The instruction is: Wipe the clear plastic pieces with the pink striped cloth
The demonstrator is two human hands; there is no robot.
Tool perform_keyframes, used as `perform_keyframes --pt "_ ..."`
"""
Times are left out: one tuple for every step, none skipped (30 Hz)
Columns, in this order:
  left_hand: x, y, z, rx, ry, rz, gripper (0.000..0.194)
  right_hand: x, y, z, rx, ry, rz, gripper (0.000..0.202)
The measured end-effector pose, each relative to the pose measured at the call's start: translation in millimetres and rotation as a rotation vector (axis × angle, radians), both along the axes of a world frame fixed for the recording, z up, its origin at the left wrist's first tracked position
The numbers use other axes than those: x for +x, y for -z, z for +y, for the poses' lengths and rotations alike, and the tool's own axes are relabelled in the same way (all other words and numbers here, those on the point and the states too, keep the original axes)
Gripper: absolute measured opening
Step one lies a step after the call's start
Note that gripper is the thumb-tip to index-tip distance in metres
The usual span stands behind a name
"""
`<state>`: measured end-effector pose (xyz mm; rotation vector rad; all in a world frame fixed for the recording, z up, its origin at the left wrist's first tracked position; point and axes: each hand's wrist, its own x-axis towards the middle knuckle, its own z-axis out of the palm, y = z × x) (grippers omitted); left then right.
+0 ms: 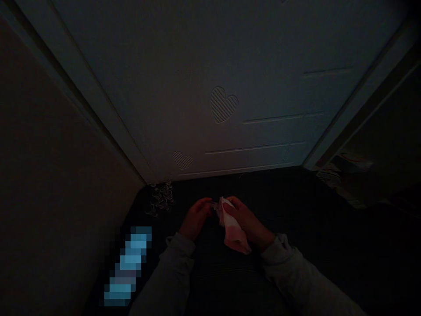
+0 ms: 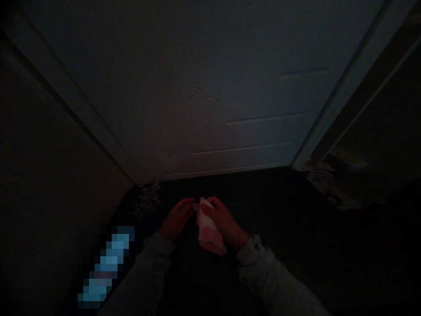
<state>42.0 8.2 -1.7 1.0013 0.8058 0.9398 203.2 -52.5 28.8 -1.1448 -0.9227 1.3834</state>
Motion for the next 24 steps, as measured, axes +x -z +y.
perform_keyframes --pt "-0.3 -0.1 0.1 -0.004 -0.002 0.003 0.019 -0.1 -0.6 0.0 0.005 0.0 -0.035 0.023" --pt "-0.7 -0.2 0.3 -0.006 -0.005 0.005 0.019 -0.5 -1.2 -0.1 0.013 -0.001 -0.071 0.024" --pt "-1.1 -0.2 0.5 -0.008 -0.007 0.009 0.019 -1.1 -1.8 -0.6 0.024 -0.003 -0.111 0.024" --pt "-1.5 -0.1 0.7 -0.008 -0.009 0.013 0.019 -1.8 -2.2 -1.2 0.039 -0.005 -0.152 0.024" --pt "-1.8 0.2 0.9 -0.007 -0.012 0.019 0.019 -2.5 -2.4 -2.1 0.056 -0.006 -0.195 0.023" --pt "-2.0 0.4 1.0 -0.005 -0.015 0.028 0.019 -3.1 -2.3 -3.0 0.073 -0.006 -0.239 0.022" --pt "-2.1 0.8 1.0 -0.003 -0.015 0.039 0.018 -3.6 -1.9 -3.8 0.089 -0.003 -0.282 0.02" --pt "-2.1 1.2 1.0 0.001 -0.015 0.052 0.018 -3.9 -1.3 -4.5 0.101 0.002 -0.323 0.018" --pt "-2.0 1.6 1.0 0.006 -0.014 0.065 0.017 -3.9 -0.6 -5.0 0.111 0.007 -0.361 0.016" --pt "-1.7 2.1 1.0 0.011 -0.013 0.077 0.016 -3.7 0.2 -5.2 0.118 0.01 -0.395 0.014" --pt "-1.4 2.6 1.0 0.017 -0.012 0.087 0.016 -3.3 1.0 -5.1 0.124 0.01 -0.424 0.013" --pt "-1.1 3.1 1.2 0.021 -0.011 0.095 0.016 -3.0 1.6 -5.0 0.129 0.008 -0.447 0.012" --pt "-0.9 3.8 1.5 0.024 -0.009 0.103 0.017 -2.5 2.0 -4.8 0.132 0.003 -0.464 0.013" --pt "-0.8 4.4 1.8 0.026 -0.008 0.109 0.017 -2.1 2.4 -4.7 0.135 -0.006 -0.474 0.014" --pt "-0.8 4.9 2.2 0.027 -0.005 0.115 0.018 -1.7 2.7 -4.5 0.135 -0.02 -0.479 0.014" --pt "-0.9 5.4 2.5 0.027 0.0 0.121 0.018 -1.2 3.2 -4.4 0.132 -0.039 -0.478 0.014" --pt "-1.0 5.8 2.7 0.027 0.008 0.124 0.018 -0.5 4.0 -4.2 0.124 -0.065 -0.469 0.013" --pt "-1.2 6.1 2.8 0.026 0.017 0.125 0.018 0.3 5.3 -3.8 0.11 -0.096 -0.453 0.013" --pt "-1.4 6.3 2.7 0.026 0.029 0.124 0.018 1.4 7.2 -3.1 0.091 -0.13 -0.431 0.016" --pt "-1.5 6.4 2.5 0.025 0.042 0.119 0.018 2.6 9.6 -2.1 0.066 -0.164 -0.404 0.019" --pt "-1.6 6.5 2.1 0.025 0.057 0.111 0.018 3.9 12.3 -0.8 0.039 -0.195 -0.37 0.021" --pt "-1.6 6.6 1.8 0.026 0.068 0.102 0.018 5.3 15.2 0.7 0.012 -0.221 -0.33 0.022" --pt "-1.7 6.7 1.4 0.026 0.079 0.09 0.018 6.5 17.9 2.2 -0.014 -0.24 -0.285 0.022" --pt "-1.7 6.9 1.1 0.026 0.087 0.075 0.018 7.5 20.2 3.3 -0.036 -0.253 -0.235 0.021"
